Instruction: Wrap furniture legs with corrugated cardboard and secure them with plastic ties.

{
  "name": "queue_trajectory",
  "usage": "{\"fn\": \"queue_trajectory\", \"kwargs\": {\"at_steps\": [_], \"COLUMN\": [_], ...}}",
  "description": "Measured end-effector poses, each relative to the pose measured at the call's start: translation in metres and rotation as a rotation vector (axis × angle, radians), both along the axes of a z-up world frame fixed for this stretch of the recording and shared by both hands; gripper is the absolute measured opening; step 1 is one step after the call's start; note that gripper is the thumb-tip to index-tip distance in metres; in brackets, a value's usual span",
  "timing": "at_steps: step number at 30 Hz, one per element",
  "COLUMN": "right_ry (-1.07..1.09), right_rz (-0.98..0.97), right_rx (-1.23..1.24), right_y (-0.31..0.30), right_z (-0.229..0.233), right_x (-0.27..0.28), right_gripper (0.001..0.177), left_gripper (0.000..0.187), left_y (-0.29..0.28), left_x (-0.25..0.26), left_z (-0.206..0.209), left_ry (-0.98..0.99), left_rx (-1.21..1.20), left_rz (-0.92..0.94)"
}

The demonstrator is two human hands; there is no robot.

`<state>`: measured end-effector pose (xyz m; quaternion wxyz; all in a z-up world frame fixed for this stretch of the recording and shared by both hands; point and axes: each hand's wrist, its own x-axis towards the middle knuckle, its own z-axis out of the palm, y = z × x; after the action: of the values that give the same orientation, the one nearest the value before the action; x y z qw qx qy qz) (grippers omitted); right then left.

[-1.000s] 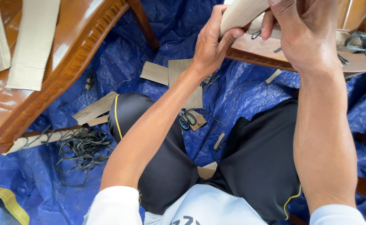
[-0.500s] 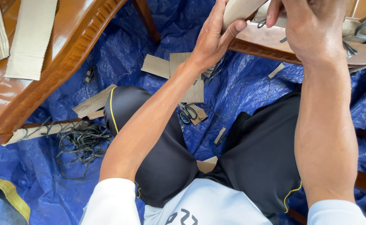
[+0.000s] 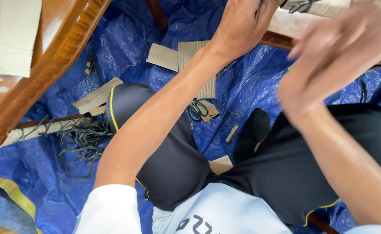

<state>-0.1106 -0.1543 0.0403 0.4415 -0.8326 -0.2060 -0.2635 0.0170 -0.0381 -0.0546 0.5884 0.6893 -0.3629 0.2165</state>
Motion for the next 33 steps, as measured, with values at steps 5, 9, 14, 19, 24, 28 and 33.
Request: {"fn": "queue_trajectory", "kwargs": {"at_steps": [5, 9, 14, 19, 24, 28, 33], "right_ry": [0.351, 0.805, 0.804, 0.511, 0.996, 0.592, 1.371], "right_rz": [0.180, 0.115, -0.051, -0.093, -0.027, -0.085, 0.181], "right_rx": [-0.570, -0.867, -0.861, -0.730, -0.853, -1.094, -0.340], "right_y": [0.023, -0.001, 0.004, 0.017, 0.024, 0.004, -0.026], "right_z": [-0.114, -0.245, -0.378, -0.480, -0.437, -0.383, -0.249], "right_x": [-0.024, 0.001, 0.029, 0.033, 0.036, 0.021, 0.037], "right_gripper": [0.010, 0.023, 0.030, 0.044, 0.032, 0.022, 0.022], "left_gripper": [0.020, 0.018, 0.025, 0.041, 0.045, 0.042, 0.040], "left_y": [0.003, 0.005, 0.016, 0.020, 0.022, 0.021, 0.024], "left_x": [0.002, 0.000, -0.009, -0.018, -0.020, -0.019, -0.019], "left_z": [-0.006, 0.006, 0.039, 0.057, 0.054, 0.056, 0.054], "left_ry": [0.062, 0.110, -0.033, 0.117, 0.169, 0.164, 0.190], "left_rx": [0.026, 0.097, 0.016, -0.019, 0.017, -0.011, -0.013], "left_rz": [-0.034, -0.032, -0.019, -0.116, -0.135, -0.181, -0.135]}}
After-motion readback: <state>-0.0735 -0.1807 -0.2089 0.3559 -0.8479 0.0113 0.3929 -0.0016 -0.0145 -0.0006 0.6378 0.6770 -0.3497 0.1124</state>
